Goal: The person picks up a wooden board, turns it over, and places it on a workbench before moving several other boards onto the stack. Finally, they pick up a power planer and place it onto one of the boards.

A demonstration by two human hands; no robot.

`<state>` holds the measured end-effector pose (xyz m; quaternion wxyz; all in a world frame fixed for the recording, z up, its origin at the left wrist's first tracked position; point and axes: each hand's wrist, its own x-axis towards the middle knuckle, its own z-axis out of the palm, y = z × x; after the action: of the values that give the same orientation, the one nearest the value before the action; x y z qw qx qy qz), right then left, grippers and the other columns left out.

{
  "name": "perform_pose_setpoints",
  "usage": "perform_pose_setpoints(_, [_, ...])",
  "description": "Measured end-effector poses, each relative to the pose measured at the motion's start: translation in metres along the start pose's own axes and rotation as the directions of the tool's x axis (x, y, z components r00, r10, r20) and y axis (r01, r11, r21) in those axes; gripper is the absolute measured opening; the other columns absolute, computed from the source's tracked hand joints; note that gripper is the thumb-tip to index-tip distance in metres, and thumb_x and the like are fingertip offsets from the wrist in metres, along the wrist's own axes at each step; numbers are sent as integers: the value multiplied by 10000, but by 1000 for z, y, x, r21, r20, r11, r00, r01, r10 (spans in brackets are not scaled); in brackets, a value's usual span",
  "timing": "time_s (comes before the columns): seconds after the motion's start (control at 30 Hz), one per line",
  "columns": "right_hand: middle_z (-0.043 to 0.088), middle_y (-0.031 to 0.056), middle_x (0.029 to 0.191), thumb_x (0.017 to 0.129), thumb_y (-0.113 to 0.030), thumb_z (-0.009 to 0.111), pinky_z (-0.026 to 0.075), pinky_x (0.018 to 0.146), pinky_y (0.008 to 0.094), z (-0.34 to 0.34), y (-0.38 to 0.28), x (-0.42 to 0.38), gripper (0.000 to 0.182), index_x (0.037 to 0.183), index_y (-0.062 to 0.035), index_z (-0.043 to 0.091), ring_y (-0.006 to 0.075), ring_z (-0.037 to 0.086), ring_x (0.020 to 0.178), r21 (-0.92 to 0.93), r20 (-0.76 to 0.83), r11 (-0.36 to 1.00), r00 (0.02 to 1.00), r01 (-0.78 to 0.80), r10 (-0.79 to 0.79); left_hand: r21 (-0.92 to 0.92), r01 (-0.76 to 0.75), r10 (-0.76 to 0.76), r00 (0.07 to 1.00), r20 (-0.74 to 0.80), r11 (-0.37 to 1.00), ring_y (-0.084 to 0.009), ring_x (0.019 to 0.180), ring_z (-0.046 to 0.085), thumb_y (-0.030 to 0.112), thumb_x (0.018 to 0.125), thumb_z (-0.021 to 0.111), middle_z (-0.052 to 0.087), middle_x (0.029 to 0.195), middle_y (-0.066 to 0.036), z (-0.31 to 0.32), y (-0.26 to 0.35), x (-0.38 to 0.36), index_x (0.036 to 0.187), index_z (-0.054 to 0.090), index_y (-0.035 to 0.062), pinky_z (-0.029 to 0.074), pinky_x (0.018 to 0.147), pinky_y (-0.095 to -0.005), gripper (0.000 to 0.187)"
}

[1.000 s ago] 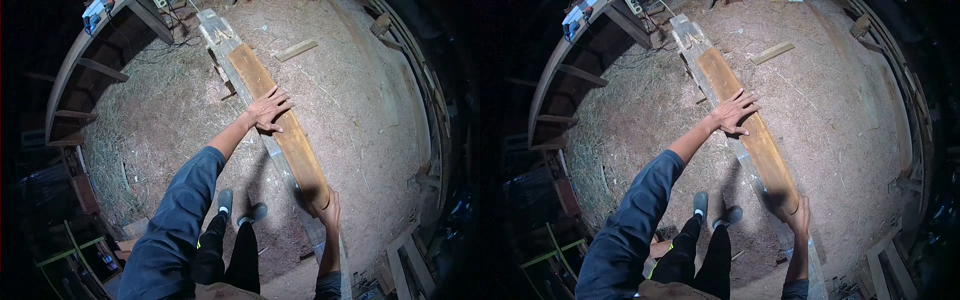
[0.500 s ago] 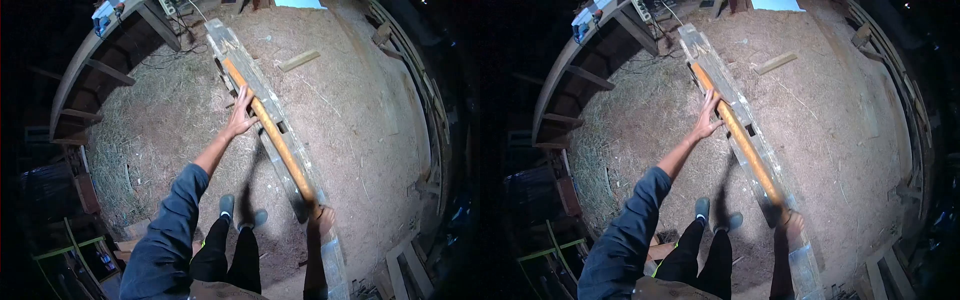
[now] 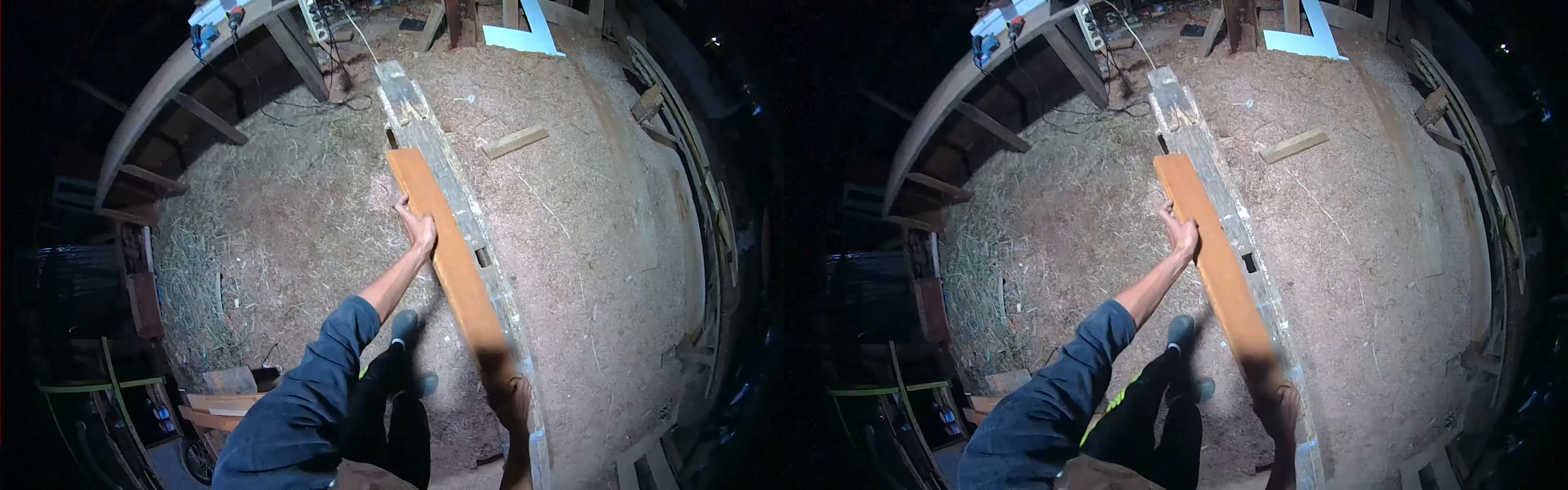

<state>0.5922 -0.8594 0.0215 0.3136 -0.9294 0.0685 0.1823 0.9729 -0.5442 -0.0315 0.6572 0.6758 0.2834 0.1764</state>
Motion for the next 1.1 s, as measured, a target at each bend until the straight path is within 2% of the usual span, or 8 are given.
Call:
perform_pose_setpoints(0.1, [512, 200, 1331, 659, -286, 904, 360, 1056, 560, 5, -5, -1, 852, 1354, -51, 471, 436, 464, 1252, -127, -178, 991, 982, 40, -63, -158, -16, 16, 1000, -3, 987, -395, 1255, 542, -14, 806, 618, 492, 1362, -283, 11, -19, 13, 1424, 321, 47, 415, 1101, -458, 688])
perform_pose_setpoints(0.17, [476, 202, 1412, 661, -300, 910, 320, 1106, 573, -1, -21, 10, 938, 1445, -81, 444, 435, 433, 1307, -183, -141, 975, 985, -124, 99, 265, 67, -48, 996, -76, 962, -417, 1298, 497, 48, 800, 678, 474, 1380, -294, 18, -3, 14, 1466, 291, 16, 381, 1131, -477, 771])
perform_pose_setpoints(0.37, [496, 207, 1365, 691, -252, 900, 359, 1053, 564, 33, -9, 51, 970, 1516, -146, 400, 443, 450, 1261, -116, -406, 992, 909, 48, -92, 606, 40, -94, 994, 58, 795, -475, 1468, 281, 444, 653, 892, 275, 1568, -336, 43, 7, 28, 1614, 21, -46, 172, 1238, -575, 1386])
perform_pose_setpoints(0.63, [540, 44, 865, 942, -393, 703, 429, 621, 336, 42, -36, 71, 440, 999, 18, 556, 132, 506, 801, 300, -509, 953, 852, 38, 126, 667, -147, 44, 985, 169, 731, -527, 1491, 239, 431, 620, 883, 143, 1620, -373, 66, 13, 37, 1635, 40, 14, 290, 1230, -536, 1384])
perform_pose_setpoints(0.87, [569, 65, 933, 905, -459, 752, 506, 713, 371, 21, -62, 72, 538, 1062, 18, 560, 204, 554, 864, 474, -378, 880, 894, -35, 239, 717, -139, 33, 987, 160, 683, -546, 1486, 245, 400, 610, 885, 119, 1634, -348, 74, 14, 35, 1648, 91, 69, 364, 1196, -540, 1348])
perform_pose_setpoints(0.93, [584, 112, 945, 796, -440, 860, 522, 744, 436, 21, -45, 68, 615, 1082, 16, 563, 248, 575, 865, -245, -524, 966, 826, 86, -207, 718, -144, 37, 986, 163, 681, -548, 1485, 246, 399, 611, 886, 118, 1634, -347, 75, 16, 35, 1647, 111, 68, 359, 1200, -539, 1335])
perform_pose_setpoints(0.97, [584, 112, 945, 796, -440, 860, 522, 744, 436, 23, -42, 68, 615, 1082, 16, 563, 248, 575, 865, -246, -522, 966, 828, 85, -206, 720, -149, 38, 985, 168, 678, -550, 1484, 247, 397, 612, 886, 118, 1635, -346, 75, 17, 34, 1646, 131, 67, 353, 1204, -538, 1322])
perform_pose_setpoints(1.1, [594, 157, 877, 667, -245, 911, 520, 695, 449, -7, -82, 90, 587, 1029, 54, 560, 233, 576, 831, 461, -285, 847, 860, -265, 424, 734, -115, -9, 987, 163, 669, -549, 1483, 249, 401, 625, 889, 110, 1634, -350, 77, 19, 35, 1642, 153, 56, 330, 1217, -532, 1302])
